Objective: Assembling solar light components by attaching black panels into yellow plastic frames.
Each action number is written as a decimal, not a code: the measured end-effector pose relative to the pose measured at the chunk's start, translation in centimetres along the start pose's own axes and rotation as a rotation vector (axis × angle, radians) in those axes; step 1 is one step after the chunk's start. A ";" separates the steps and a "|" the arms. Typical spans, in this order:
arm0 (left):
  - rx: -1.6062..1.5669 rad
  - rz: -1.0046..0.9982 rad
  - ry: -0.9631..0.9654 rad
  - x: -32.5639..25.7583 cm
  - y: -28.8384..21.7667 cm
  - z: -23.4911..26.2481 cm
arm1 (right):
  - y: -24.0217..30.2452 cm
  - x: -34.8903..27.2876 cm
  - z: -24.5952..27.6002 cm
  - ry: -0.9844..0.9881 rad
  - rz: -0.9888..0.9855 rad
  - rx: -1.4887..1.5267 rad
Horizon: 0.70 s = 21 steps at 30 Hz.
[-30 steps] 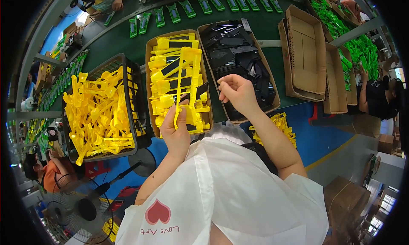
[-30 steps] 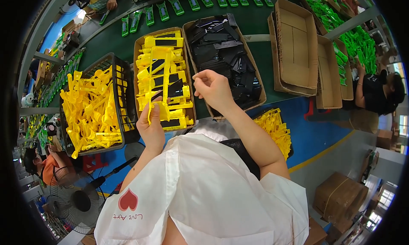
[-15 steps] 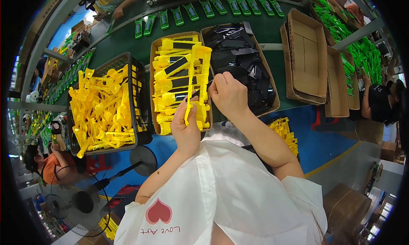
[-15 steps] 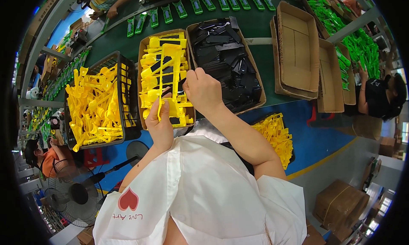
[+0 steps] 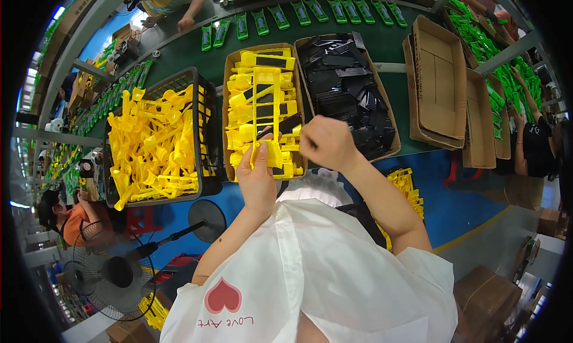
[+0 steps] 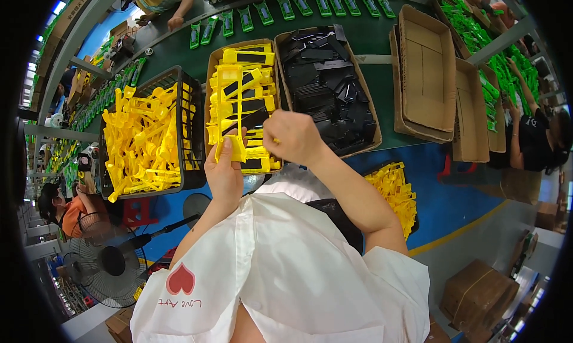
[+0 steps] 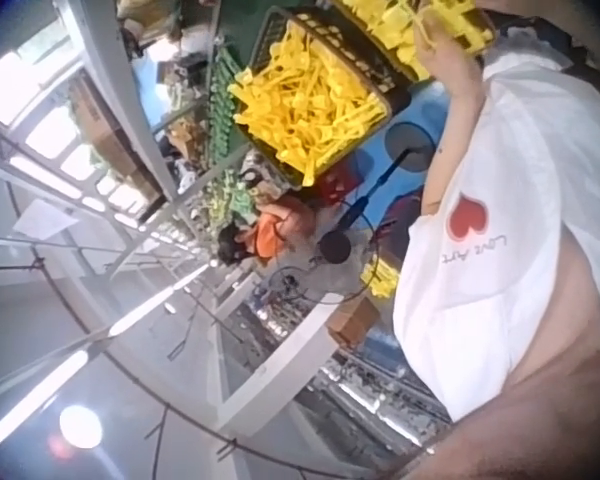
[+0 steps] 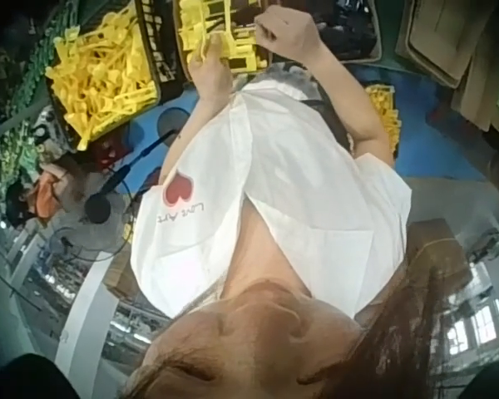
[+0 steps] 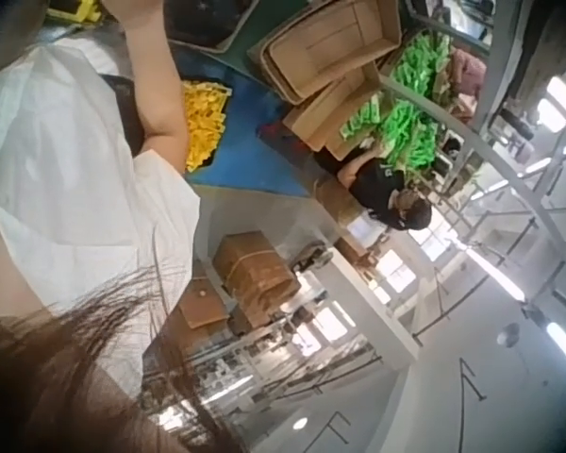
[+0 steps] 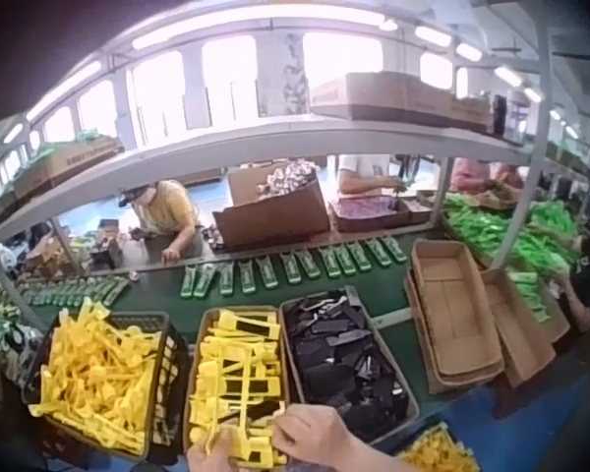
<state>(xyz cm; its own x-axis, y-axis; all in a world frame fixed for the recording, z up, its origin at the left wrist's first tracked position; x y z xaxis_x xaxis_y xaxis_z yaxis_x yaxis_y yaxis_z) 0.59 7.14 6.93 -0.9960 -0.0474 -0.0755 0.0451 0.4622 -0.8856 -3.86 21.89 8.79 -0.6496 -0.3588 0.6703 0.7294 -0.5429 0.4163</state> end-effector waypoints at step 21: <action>0.384 0.142 0.259 3.3 -3.6 12.0 | 4.4 1.3 -3.0 0.643 -0.974 0.681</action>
<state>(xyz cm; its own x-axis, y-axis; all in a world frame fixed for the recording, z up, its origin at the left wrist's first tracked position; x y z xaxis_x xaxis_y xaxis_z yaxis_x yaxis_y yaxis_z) -1.98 -5.32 4.34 -0.9621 0.2372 -0.1345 0.1585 0.0854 -0.9837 -2.13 16.78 9.65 -0.8074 -0.4376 -0.3958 -0.2429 -0.3648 0.8988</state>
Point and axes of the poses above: each hand's wrist, its own x-axis towards the middle knuckle, its own z-axis out of the back of the hand, y = z × x, the point moved 4 cm from there along x, towards the middle knuckle, and after that the axes turned 9 degrees about y, right-handed, at the moved point
